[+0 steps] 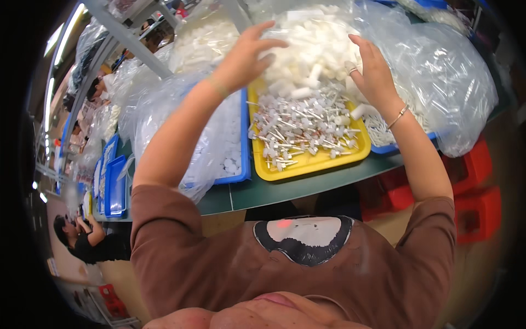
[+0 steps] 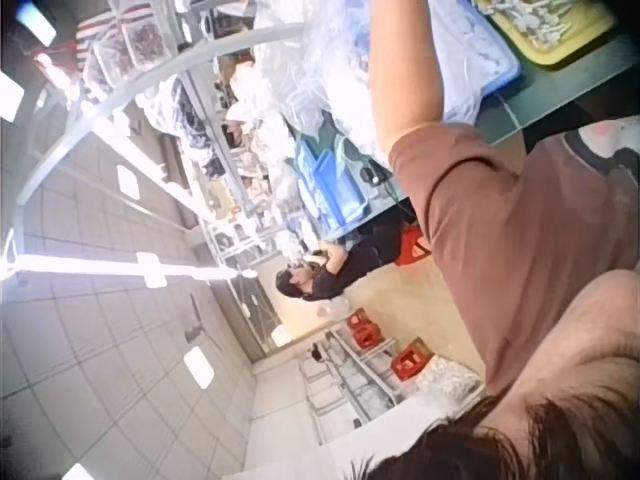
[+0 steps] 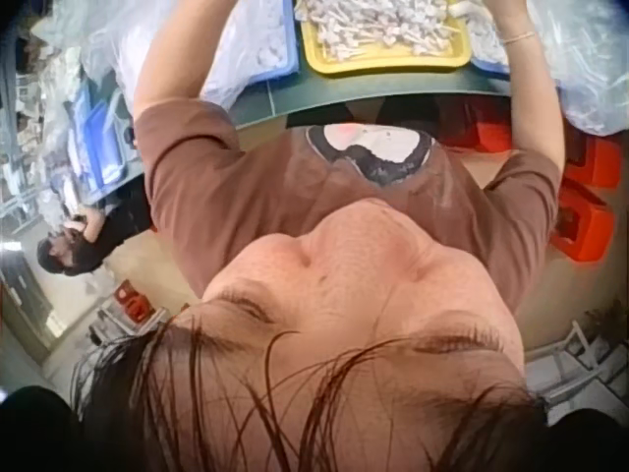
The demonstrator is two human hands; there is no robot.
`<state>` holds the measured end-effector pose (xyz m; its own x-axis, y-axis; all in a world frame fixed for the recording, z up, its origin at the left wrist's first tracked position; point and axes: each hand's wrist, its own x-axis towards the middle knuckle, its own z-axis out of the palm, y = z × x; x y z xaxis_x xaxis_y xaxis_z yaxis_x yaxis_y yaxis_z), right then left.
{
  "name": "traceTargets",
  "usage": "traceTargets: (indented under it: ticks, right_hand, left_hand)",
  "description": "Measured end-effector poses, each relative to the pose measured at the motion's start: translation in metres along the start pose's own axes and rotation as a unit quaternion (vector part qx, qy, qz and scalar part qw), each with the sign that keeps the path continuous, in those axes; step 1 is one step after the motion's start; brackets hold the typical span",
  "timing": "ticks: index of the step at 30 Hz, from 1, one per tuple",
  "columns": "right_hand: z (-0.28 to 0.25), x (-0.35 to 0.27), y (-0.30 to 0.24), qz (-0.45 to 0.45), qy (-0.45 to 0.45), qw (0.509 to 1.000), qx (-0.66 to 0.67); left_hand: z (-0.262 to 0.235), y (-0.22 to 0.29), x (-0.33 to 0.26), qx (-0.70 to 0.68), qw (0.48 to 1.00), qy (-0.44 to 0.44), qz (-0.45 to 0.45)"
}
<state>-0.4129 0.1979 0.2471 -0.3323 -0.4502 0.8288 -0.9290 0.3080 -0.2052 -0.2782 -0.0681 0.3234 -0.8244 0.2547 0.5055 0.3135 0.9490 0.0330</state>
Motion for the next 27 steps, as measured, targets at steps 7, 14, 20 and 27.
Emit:
traceTargets:
  ticks: [7,14,20,27]
  right_hand:
    - [-0.058,-0.074,-0.062,0.160,0.023,0.983,0.088]
    - [-0.041,-0.132,-0.082,0.231,-0.040,0.962,0.143]
    - [-0.030,-0.144,-0.082,0.264,0.025,0.957,0.119]
    - [-0.018,-0.154,-0.079,0.201,0.056,0.977,0.052]
  left_hand:
    - [-0.038,0.111,-0.113,-0.205,0.958,-0.200,0.000]
    - [-0.053,0.160,-0.153,-0.215,0.932,-0.282,-0.079]
    - [0.010,0.132,-0.176,-0.110,0.974,0.046,-0.193]
    - [0.019,0.113,-0.172,-0.093,0.976,-0.016,-0.198]
